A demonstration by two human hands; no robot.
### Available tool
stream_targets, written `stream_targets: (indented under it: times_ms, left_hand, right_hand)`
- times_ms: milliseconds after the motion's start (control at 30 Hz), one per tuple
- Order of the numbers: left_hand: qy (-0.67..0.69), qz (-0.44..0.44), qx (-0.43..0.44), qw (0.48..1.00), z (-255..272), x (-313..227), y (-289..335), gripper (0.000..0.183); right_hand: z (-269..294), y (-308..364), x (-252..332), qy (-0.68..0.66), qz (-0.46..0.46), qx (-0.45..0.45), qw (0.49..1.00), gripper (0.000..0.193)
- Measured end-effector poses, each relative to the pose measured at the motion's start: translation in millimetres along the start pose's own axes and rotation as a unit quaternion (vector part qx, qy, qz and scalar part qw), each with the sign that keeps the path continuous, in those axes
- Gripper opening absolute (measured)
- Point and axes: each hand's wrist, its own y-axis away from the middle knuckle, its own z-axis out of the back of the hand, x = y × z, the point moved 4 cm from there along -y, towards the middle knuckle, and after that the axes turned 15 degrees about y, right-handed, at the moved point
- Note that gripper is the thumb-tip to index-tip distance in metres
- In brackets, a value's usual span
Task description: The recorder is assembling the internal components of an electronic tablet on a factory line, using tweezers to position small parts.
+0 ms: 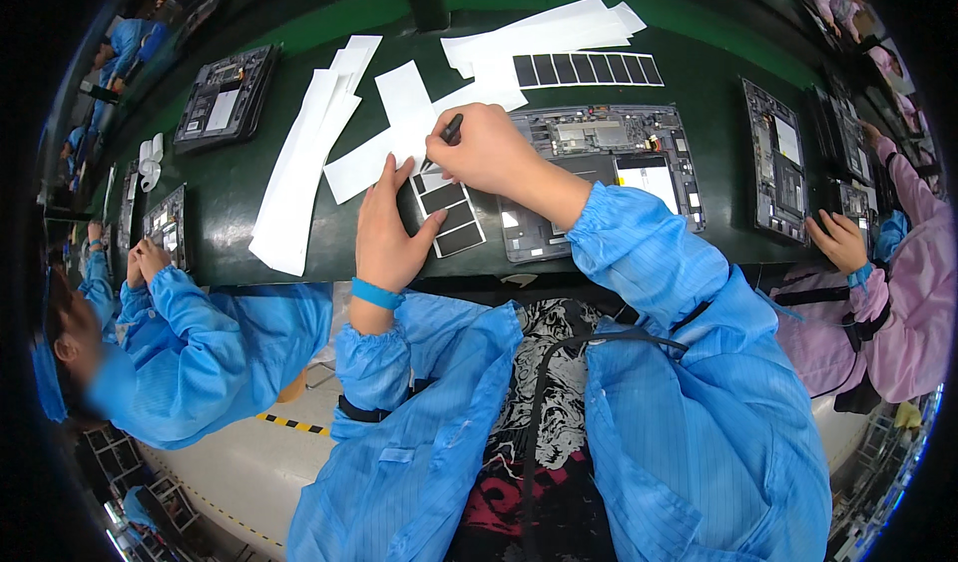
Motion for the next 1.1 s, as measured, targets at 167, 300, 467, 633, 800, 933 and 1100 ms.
stream_targets:
  times_ms: [167, 300, 467, 633, 800, 933, 1100]
  left_hand:
    - [-0.015, 0.004, -0.003, 1.000, 1.5, 2.6, 2.0, 0.085]
    - [-0.037, 0.001, 0.003, 0.999, 0.2, 3.9, 1.5, 0.084]
    - [-0.010, 0.016, 0.002, 1.000, -1.1, 2.0, -1.5, 0.082]
    - [-0.001, 0.011, 0.012, 1.000, 3.4, -0.1, -3.1, 0.076]
    - [-0.022, -0.034, 0.002, 0.999, 1.8, -42.5, -24.9, 0.051]
    - [0.054, -0.062, 0.027, 0.996, -28.7, -78.2, -40.1, 0.034]
    - [0.046, -0.063, 0.016, 0.997, -64.1, -84.0, -44.7, 0.032]
  right_hand:
    - [-5.3, -1.8, 1.8, 0.046, -0.027, 0.037, 0.998, 0.018]
    - [-10.4, 1.2, 0.4, 0.062, -0.003, 0.018, 0.998, 0.019]
    - [-1.7, 8.2, -3.6, -0.041, -0.009, -0.028, 0.999, 0.024]
    - [64.8, 40.6, 2.5, -0.114, 0.009, -0.104, 0.988, 0.024]
    - [143.5, 72.1, -67.3, -0.147, -0.062, -0.230, 0.960, 0.027]
    - [136.5, 73.8, -81.3, -0.173, -0.100, -0.208, 0.957, 0.028]
    - [119.7, 62.9, -81.3, -0.193, -0.085, -0.152, 0.965, 0.027]
